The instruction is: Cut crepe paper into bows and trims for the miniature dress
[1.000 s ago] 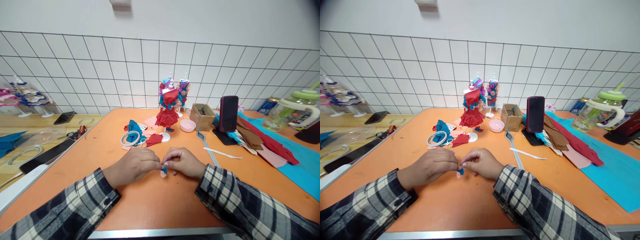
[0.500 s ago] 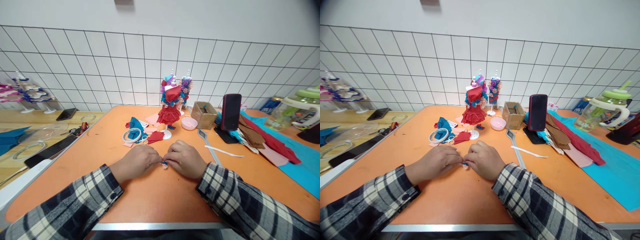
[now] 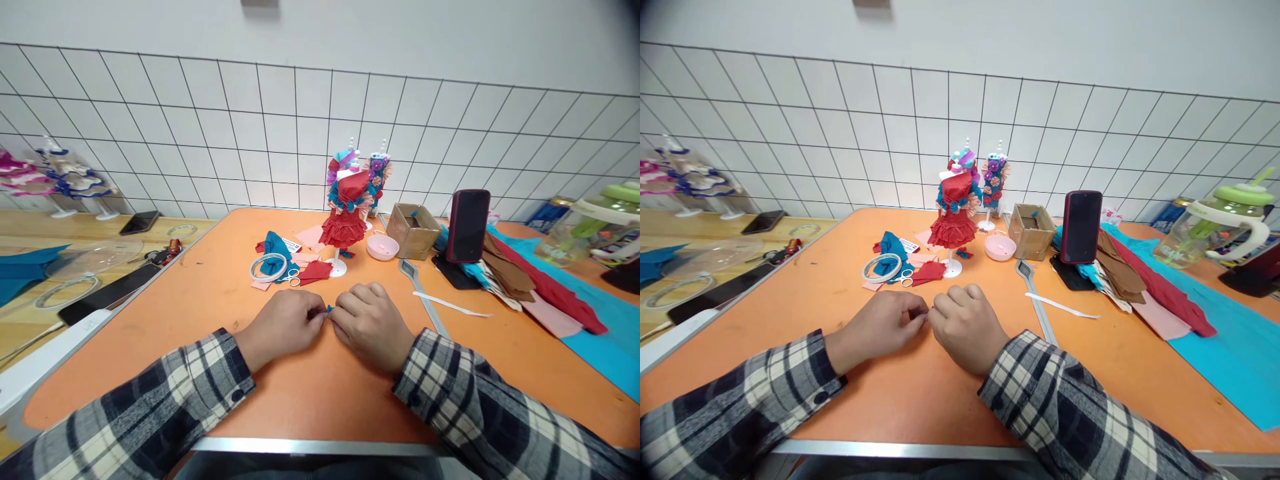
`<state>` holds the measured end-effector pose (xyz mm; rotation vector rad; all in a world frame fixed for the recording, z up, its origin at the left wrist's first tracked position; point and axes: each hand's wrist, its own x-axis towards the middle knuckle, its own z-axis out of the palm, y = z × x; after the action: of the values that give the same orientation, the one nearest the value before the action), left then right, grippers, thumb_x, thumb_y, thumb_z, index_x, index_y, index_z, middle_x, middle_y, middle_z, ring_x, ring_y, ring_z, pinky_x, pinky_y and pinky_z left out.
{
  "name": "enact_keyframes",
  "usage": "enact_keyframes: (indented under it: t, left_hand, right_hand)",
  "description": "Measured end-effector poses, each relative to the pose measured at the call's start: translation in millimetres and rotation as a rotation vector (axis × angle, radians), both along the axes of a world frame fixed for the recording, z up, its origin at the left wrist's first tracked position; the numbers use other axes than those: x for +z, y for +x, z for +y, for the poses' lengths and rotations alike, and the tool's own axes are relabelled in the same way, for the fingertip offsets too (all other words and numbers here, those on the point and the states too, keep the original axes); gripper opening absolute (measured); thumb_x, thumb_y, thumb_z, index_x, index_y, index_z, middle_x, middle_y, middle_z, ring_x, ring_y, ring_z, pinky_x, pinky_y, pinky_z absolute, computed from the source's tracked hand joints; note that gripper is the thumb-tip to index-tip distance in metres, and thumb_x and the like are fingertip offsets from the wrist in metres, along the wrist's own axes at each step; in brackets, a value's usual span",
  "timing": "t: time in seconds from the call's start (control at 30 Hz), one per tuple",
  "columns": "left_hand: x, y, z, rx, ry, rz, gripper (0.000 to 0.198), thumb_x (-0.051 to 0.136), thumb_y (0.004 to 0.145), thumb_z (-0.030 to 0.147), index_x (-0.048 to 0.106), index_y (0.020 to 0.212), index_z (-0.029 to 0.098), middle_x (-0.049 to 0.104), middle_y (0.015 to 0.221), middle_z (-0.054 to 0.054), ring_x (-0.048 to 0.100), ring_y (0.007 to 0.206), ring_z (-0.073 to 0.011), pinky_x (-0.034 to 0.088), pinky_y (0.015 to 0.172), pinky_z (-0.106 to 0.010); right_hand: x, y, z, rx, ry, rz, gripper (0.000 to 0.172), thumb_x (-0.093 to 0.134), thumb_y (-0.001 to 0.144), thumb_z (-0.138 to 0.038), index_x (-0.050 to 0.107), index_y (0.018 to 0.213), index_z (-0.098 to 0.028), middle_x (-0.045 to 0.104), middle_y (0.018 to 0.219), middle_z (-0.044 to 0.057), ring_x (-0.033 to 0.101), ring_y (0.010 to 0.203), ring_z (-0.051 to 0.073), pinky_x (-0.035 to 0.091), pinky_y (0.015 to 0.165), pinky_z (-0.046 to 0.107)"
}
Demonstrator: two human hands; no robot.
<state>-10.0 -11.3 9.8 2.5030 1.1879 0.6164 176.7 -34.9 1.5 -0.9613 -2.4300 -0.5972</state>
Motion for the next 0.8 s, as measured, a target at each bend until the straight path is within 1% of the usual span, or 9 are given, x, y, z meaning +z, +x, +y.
enact_keyframes:
  t: [0.07,0.17,0.23,0.33,0.4,0.5,0.6,0.7,0.8]
  left_hand:
    - [-3.7,4,0,0.105,-0.134,-0.151,0.014,0.055,0.072,0.017,0.068,0.068,0.018,0.068,0.063,-0.002,0.058,0.055,-0.0154,0.039,0.052,-0.025]
    - [-8.9,6,4,0.172,-0.534,-0.559,0.009,0.062,0.070,0.020,0.065,0.063,0.016,0.066,0.060,-0.001,0.059,0.057,-0.0146,0.047,0.057,-0.025]
    - [-9.2,4,10,0.168,-0.820,-0.904,0.009,0.066,0.071,0.022,0.066,0.067,0.014,0.067,0.065,-0.002,0.062,0.061,-0.0133,0.051,0.064,-0.025]
    - [-5.8,-2,16,0.204,-1.042,-1.244,0.007,0.069,0.072,0.020,0.068,0.078,0.015,0.068,0.074,-0.002,0.064,0.066,-0.0107,0.053,0.071,-0.023]
    - [-4.2,-5,17,0.216,-1.067,-1.261,0.009,0.071,0.073,0.018,0.068,0.080,0.015,0.068,0.073,-0.002,0.064,0.067,-0.0101,0.053,0.071,-0.022]
    - [-6.2,-6,15,0.166,-0.989,-1.099,0.013,0.074,0.072,0.023,0.069,0.080,0.014,0.068,0.072,-0.002,0.064,0.067,-0.0115,0.053,0.071,-0.024]
    - [-8.5,-2,12,0.080,-0.832,-0.873,0.017,0.073,0.073,0.029,0.069,0.075,0.012,0.068,0.069,-0.003,0.063,0.065,-0.0128,0.052,0.068,-0.026]
    - [-6.3,0,10,0.019,-0.720,-0.687,0.015,0.070,0.074,0.027,0.069,0.073,0.012,0.068,0.067,-0.002,0.061,0.064,-0.0131,0.049,0.065,-0.025]
    - [-2.4,1,9,-0.008,-0.676,-0.620,0.014,0.067,0.074,0.026,0.069,0.073,0.013,0.069,0.068,-0.003,0.062,0.065,-0.0140,0.048,0.067,-0.025]
  right_hand:
    - [-0.5,-2,-2,-0.032,0.031,0.034,0.018,0.052,0.089,-0.020,0.057,0.071,-0.019,0.057,0.071,0.003,0.042,0.073,0.018,0.023,0.064,0.036]
    - [1.4,-2,-6,-0.059,0.079,0.061,0.017,0.050,0.091,-0.019,0.061,0.077,-0.019,0.061,0.073,0.003,0.043,0.072,0.017,0.023,0.064,0.036]
    - [3.9,0,-8,-0.075,0.098,0.077,0.017,0.048,0.093,-0.018,0.064,0.097,-0.019,0.067,0.086,0.004,0.047,0.075,0.018,0.024,0.066,0.037]
    - [5.6,2,-10,-0.079,0.039,0.213,0.040,0.045,0.092,-0.013,0.052,0.130,-0.025,0.065,0.114,0.006,0.052,0.087,0.019,0.029,0.072,0.038]
    - [3.6,3,-8,-0.057,-0.116,0.429,0.046,0.047,0.091,-0.016,0.045,0.135,-0.028,0.061,0.121,0.007,0.054,0.093,0.020,0.035,0.077,0.037]
    - [-2.4,1,-3,-0.020,-0.572,0.810,0.059,0.057,0.086,-0.033,0.036,0.141,-0.025,0.057,0.122,0.010,0.056,0.094,0.021,0.045,0.075,0.035]
    - [-6.8,1,2,0.101,-0.986,0.978,0.080,0.065,0.080,-0.042,0.024,0.146,-0.026,0.042,0.141,0.013,0.050,0.116,0.024,0.050,0.082,0.036]
    - [-7.0,3,4,0.212,-1.058,0.930,0.074,0.068,0.078,-0.038,0.034,0.142,-0.030,0.033,0.148,0.008,0.037,0.133,0.025,0.046,0.096,0.039]
    - [-4.3,6,7,0.192,-0.976,0.871,0.055,0.066,0.079,-0.033,0.049,0.132,-0.029,0.041,0.143,0.007,0.039,0.131,0.024,0.047,0.095,0.039]
